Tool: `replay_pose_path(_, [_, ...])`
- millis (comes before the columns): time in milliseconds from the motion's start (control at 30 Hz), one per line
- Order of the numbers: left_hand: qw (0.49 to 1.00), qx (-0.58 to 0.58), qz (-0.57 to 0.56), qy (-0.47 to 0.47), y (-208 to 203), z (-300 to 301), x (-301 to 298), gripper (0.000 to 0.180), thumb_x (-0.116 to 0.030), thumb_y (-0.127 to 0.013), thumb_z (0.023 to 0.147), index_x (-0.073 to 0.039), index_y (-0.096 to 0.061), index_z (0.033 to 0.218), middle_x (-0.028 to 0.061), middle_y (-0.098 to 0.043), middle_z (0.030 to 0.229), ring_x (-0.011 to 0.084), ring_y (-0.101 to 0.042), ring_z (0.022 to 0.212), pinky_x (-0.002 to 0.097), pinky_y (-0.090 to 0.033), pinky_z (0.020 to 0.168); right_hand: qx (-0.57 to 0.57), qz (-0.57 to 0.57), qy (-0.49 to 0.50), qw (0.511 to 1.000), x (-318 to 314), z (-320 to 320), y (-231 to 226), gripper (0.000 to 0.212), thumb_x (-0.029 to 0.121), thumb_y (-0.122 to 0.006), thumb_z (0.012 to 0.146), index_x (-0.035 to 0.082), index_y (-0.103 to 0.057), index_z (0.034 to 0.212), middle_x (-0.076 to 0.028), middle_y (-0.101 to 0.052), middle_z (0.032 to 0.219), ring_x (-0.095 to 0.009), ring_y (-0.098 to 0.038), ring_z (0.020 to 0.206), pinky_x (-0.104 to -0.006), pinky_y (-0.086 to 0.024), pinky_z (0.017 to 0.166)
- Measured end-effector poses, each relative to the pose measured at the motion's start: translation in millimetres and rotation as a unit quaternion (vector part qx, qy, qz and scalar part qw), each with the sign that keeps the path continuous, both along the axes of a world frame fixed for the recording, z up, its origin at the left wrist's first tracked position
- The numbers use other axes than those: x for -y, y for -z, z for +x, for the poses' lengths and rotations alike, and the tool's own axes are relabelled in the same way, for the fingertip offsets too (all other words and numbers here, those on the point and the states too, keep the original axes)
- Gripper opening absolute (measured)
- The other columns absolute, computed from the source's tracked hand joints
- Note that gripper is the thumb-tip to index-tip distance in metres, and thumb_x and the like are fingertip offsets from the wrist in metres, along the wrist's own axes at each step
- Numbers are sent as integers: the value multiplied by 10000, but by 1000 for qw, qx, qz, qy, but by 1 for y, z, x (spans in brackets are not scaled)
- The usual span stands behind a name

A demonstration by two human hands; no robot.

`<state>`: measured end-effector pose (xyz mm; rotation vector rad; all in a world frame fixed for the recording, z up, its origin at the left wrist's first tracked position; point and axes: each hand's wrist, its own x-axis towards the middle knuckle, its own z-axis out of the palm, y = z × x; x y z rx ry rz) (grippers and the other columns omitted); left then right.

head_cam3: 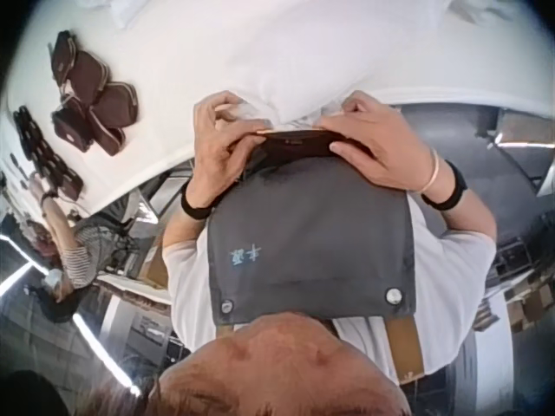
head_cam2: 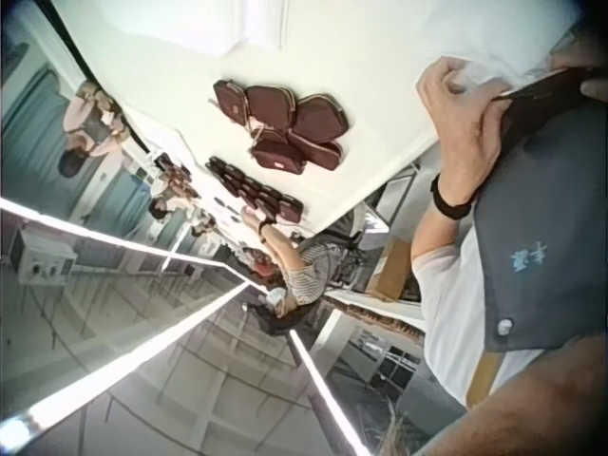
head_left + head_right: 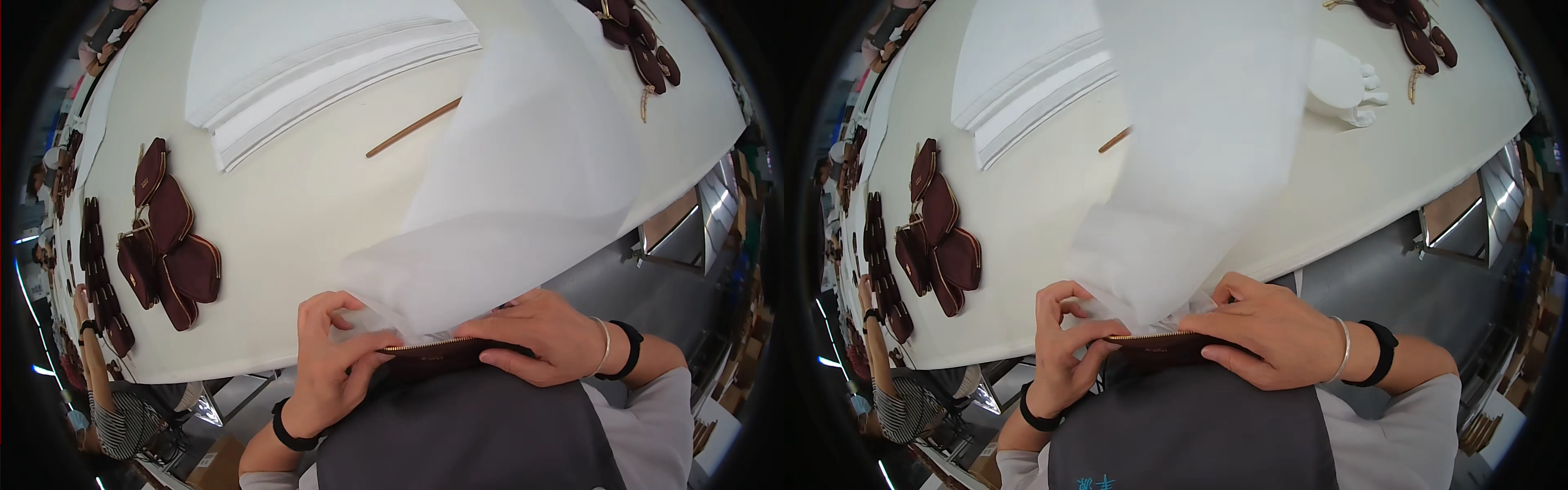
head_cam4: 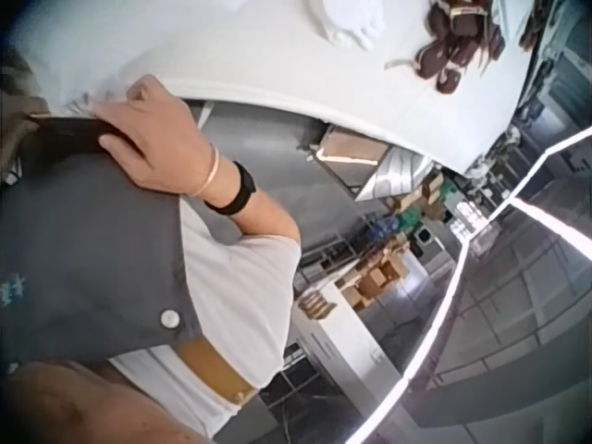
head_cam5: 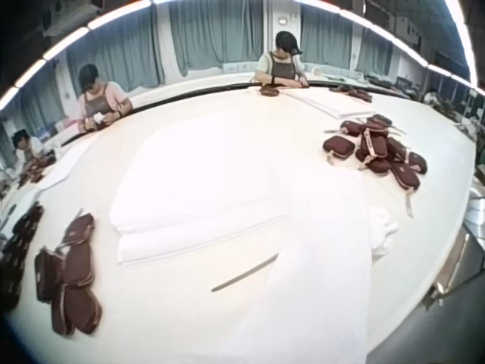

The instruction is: The person places white tissue paper into small maroon zippered pouches. They open the pouch, insert the paper, and zip it closed. The person repeats this process for multiple pouches, stacking the finished items on the table.

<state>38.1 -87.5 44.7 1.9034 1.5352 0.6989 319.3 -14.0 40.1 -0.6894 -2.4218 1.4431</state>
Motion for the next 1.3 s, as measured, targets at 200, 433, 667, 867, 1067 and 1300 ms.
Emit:
replay_pose_path(200, [974,166,-142,-57,11,-2,10,308,109,-744,677,-78,-758,920,124,-665,1042,287,-672,949,317,-561,787,-44,90,47,994,3,-16,3,291,83,-728,858,52,-672,1141,-45,-683,927,-256,-590,923,-343,-535,754])
replay_pose_path(433, [991,89,-5,98,14,-2,4,301,125,-721,673,-25,-679,930,99,-735,925,273,-696,871,337,-563,766,-55,47,31,997,6,-20,18,237,67,-718,857,35,-693,1091,-89,-692,1040,-283,-656,961,-352,-547,764])
replay_pose_path(667, [990,111,-58,61,20,2,4,231,-9,-764,770,-38,-717,994,132,-699,1011,259,-624,779,317,-510,741,-30,-164,191,967,16,-7,35,202,137,-723,880,60,-739,1067,-121,-704,1053,-281,-696,792,-356,-547,721])
replay_pose_path(867, [999,29,-19,-5,20,-1,-2,182,-127,-828,778,-149,-784,953,260,-418,1452,330,-565,1124,385,-509,783,70,155,185,968,3,-18,27,269,190,-735,885,76,-727,1129,-106,-711,1116,-299,-691,923,-371,-542,806])
replay_pose_path(1067, [994,92,-40,35,23,-4,-9,249,-35,-828,733,-102,-774,967,99,-723,1029,249,-636,961,349,-511,721,5,224,134,965,-1,-28,34,321,193,-755,862,83,-712,1160,-105,-713,1126,-301,-669,1034,-395,-531,874])
replay_pose_path(1300, [974,163,-158,16,20,-4,-1,227,40,-772,766,-35,-738,978,94,-710,886,198,-645,835,301,-507,722,-19,99,184,978,22,1,73,320,191,-759,855,74,-708,1148,-112,-712,1120,-307,-677,1015,-403,-539,865])
